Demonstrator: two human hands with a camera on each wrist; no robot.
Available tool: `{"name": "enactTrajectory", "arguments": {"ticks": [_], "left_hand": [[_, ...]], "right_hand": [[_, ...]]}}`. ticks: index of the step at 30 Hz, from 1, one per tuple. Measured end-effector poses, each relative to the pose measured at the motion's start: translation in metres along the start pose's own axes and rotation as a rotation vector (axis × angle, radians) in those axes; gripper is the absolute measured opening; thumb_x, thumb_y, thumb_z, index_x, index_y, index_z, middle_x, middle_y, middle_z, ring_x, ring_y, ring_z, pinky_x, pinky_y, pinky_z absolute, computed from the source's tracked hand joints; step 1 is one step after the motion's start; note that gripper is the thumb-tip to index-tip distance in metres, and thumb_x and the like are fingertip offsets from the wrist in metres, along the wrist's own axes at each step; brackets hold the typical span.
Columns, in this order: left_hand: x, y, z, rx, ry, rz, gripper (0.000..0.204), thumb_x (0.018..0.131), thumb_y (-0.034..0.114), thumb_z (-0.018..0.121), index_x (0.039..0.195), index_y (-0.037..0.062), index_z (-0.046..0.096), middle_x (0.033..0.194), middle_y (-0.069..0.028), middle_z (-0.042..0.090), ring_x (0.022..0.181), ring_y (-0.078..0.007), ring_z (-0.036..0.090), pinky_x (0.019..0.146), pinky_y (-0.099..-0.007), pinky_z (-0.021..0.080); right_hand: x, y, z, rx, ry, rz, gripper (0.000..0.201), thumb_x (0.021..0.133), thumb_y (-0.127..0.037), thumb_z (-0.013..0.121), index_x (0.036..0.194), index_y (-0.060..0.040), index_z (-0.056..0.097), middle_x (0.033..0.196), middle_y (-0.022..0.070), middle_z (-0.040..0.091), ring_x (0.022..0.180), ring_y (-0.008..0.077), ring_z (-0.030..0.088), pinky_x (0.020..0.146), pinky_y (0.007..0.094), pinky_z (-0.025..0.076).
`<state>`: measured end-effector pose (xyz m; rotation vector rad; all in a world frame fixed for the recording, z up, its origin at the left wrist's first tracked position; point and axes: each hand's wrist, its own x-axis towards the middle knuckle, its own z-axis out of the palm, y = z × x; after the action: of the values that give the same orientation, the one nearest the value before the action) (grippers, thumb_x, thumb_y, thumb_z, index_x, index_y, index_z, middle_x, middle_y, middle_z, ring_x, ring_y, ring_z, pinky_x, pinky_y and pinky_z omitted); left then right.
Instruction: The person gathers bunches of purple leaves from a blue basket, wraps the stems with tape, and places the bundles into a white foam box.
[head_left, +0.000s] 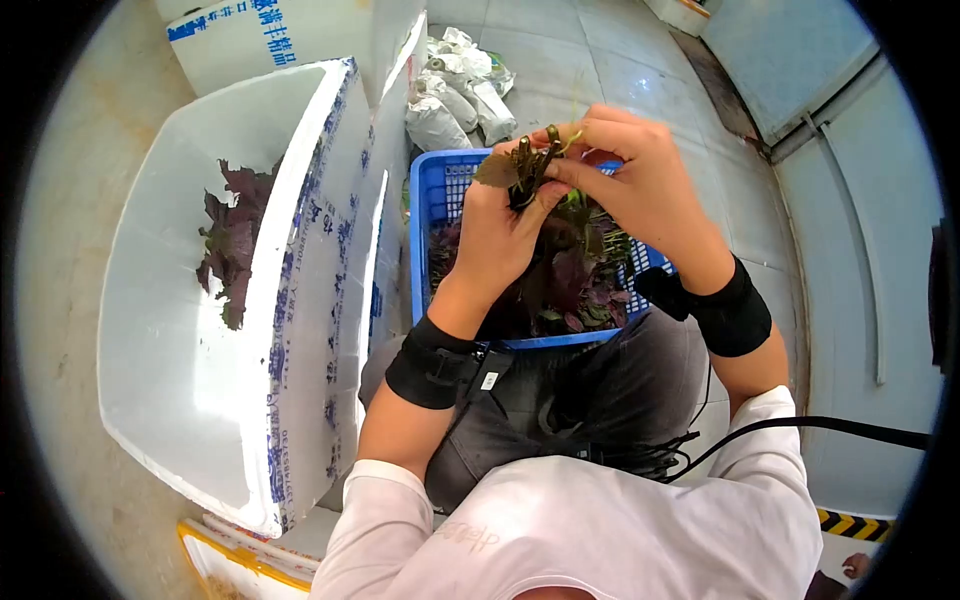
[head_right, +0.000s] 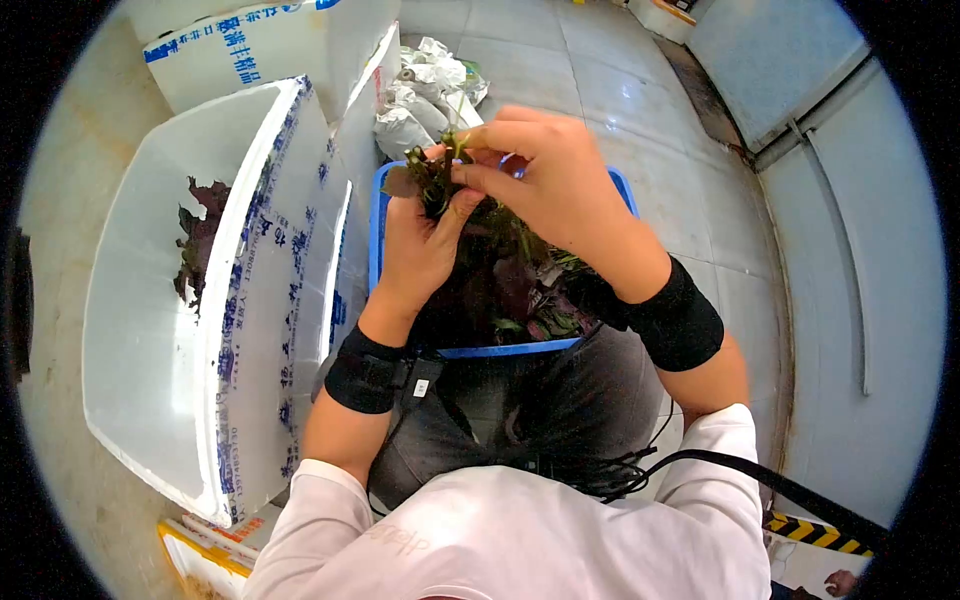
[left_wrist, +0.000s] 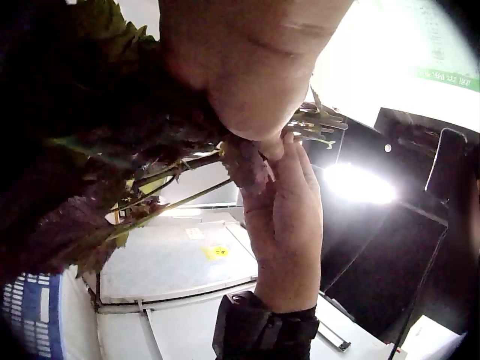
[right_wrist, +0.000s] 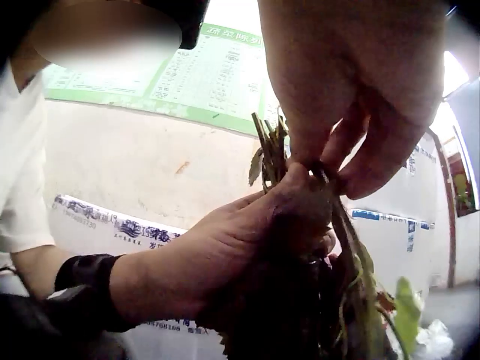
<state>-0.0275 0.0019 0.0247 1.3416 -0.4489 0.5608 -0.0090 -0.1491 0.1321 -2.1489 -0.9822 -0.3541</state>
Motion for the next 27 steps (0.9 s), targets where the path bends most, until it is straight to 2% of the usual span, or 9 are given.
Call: {"name": "enactTrajectory", "arguments": {"ticks": [3, 5, 9, 15, 21, 23, 24, 26, 27], "left_hand": [[0.001, -0.002, -0.005, 0.108, -0.014, 0.081, 0.036, 0.098, 0.016, 0.072, 0.127, -0.0012, 0.059, 0.113, -0.0079, 0.068, 0.099, -0.0167, 0.063, 0.087, -0.0324, 0.051], [0.003, 0.001, -0.004, 0.234, -0.012, 0.145, 0.028, 0.091, 0.007, 0.074, 0.117, 0.0004, 0.065, 0.103, -0.0134, 0.064, 0.095, -0.0304, 0.063, 0.084, -0.0379, 0.05], [0.002, -0.005, -0.01, 0.359, -0.104, 0.157, 0.034, 0.098, 0.011, 0.069, 0.127, -0.0016, 0.056, 0.111, -0.0132, 0.062, 0.106, -0.0251, 0.061, 0.093, -0.0378, 0.048], [0.003, -0.008, -0.003, 0.387, 0.06, 0.327, 0.031, 0.092, 0.008, 0.071, 0.12, 0.0012, 0.06, 0.116, -0.0163, 0.058, 0.111, -0.0342, 0.053, 0.098, -0.0432, 0.043], [0.006, -0.001, -0.007, 0.319, 0.071, 0.125, 0.027, 0.102, 0.016, 0.064, 0.122, 0.0, 0.059, 0.103, -0.0144, 0.068, 0.087, -0.0278, 0.067, 0.08, -0.0372, 0.052], [0.008, 0.006, -0.012, 0.453, 0.068, 0.018, 0.025, 0.105, 0.018, 0.061, 0.122, 0.0006, 0.057, 0.099, -0.0094, 0.068, 0.087, -0.0188, 0.067, 0.08, -0.0343, 0.053], [0.013, 0.008, -0.014, 0.457, 0.062, 0.032, 0.025, 0.105, 0.018, 0.061, 0.122, 0.0006, 0.057, 0.099, -0.0094, 0.068, 0.087, -0.0188, 0.067, 0.08, -0.0343, 0.053], [0.027, 0.008, -0.016, 0.126, 0.167, -0.086, 0.026, 0.106, 0.026, 0.061, 0.114, 0.0014, 0.058, 0.102, -0.008, 0.065, 0.099, -0.0184, 0.065, 0.091, -0.0344, 0.052], [0.034, 0.018, -0.012, 0.12, 0.188, -0.036, 0.02, 0.106, 0.023, 0.06, 0.106, 0.0037, 0.056, 0.095, -0.0046, 0.062, 0.091, -0.0136, 0.065, 0.087, -0.0315, 0.053]], "right_hand": [[-0.001, 0.003, 0.004, 0.024, -0.008, 0.021, 0.023, 0.085, -0.01, 0.079, 0.107, -0.0033, 0.076, 0.081, 0.0109, 0.064, 0.069, 0.0226, 0.065, 0.065, 0.0337, 0.054], [-0.002, 0.003, 0.005, -0.006, -0.008, 0.042, 0.023, 0.086, -0.01, 0.079, 0.107, -0.0031, 0.076, 0.081, 0.0111, 0.065, 0.07, 0.0233, 0.065, 0.066, 0.0339, 0.054], [-0.003, -0.001, 0.005, -0.01, -0.023, 0.0, 0.021, 0.087, -0.008, 0.075, 0.108, -0.0027, 0.075, 0.086, 0.0124, 0.065, 0.075, 0.0278, 0.066, 0.07, 0.0356, 0.054], [0.002, 0.0, 0.008, -0.091, -0.033, -0.085, 0.022, 0.086, -0.008, 0.072, 0.107, -0.0031, 0.076, 0.09, 0.0148, 0.066, 0.081, 0.0337, 0.067, 0.072, 0.0391, 0.054], [0.007, 0.008, 0.005, -0.043, -0.118, -0.031, 0.027, 0.089, -0.014, 0.073, 0.114, -0.0041, 0.076, 0.102, 0.0153, 0.074, 0.092, 0.0317, 0.072, 0.08, 0.0375, 0.057], [0.003, 0.014, 0.001, 0.32, -0.2, 0.024, 0.044, 0.096, -0.011, 0.069, 0.139, -0.0047, 0.063, 0.125, 0.0132, 0.07, 0.112, 0.0251, 0.069, 0.098, 0.0337, 0.054], [-0.004, 0.017, -0.003, 0.317, -0.189, 0.015, 0.044, 0.096, -0.011, 0.069, 0.139, -0.0047, 0.063, 0.125, 0.0132, 0.07, 0.112, 0.0251, 0.069, 0.098, 0.0337, 0.054], [-0.02, 0.026, -0.011, -0.106, -0.118, -0.065, 0.066, 0.094, -0.024, 0.076, 0.152, -0.0048, 0.049, 0.145, 0.0174, 0.059, 0.133, 0.0278, 0.058, 0.11, 0.0377, 0.046], [-0.028, 0.028, -0.01, -0.019, -0.217, 0.078, 0.088, 0.086, -0.032, 0.083, 0.157, -0.003, 0.039, 0.154, 0.0199, 0.049, 0.143, 0.0301, 0.046, 0.117, 0.0406, 0.037]]}}
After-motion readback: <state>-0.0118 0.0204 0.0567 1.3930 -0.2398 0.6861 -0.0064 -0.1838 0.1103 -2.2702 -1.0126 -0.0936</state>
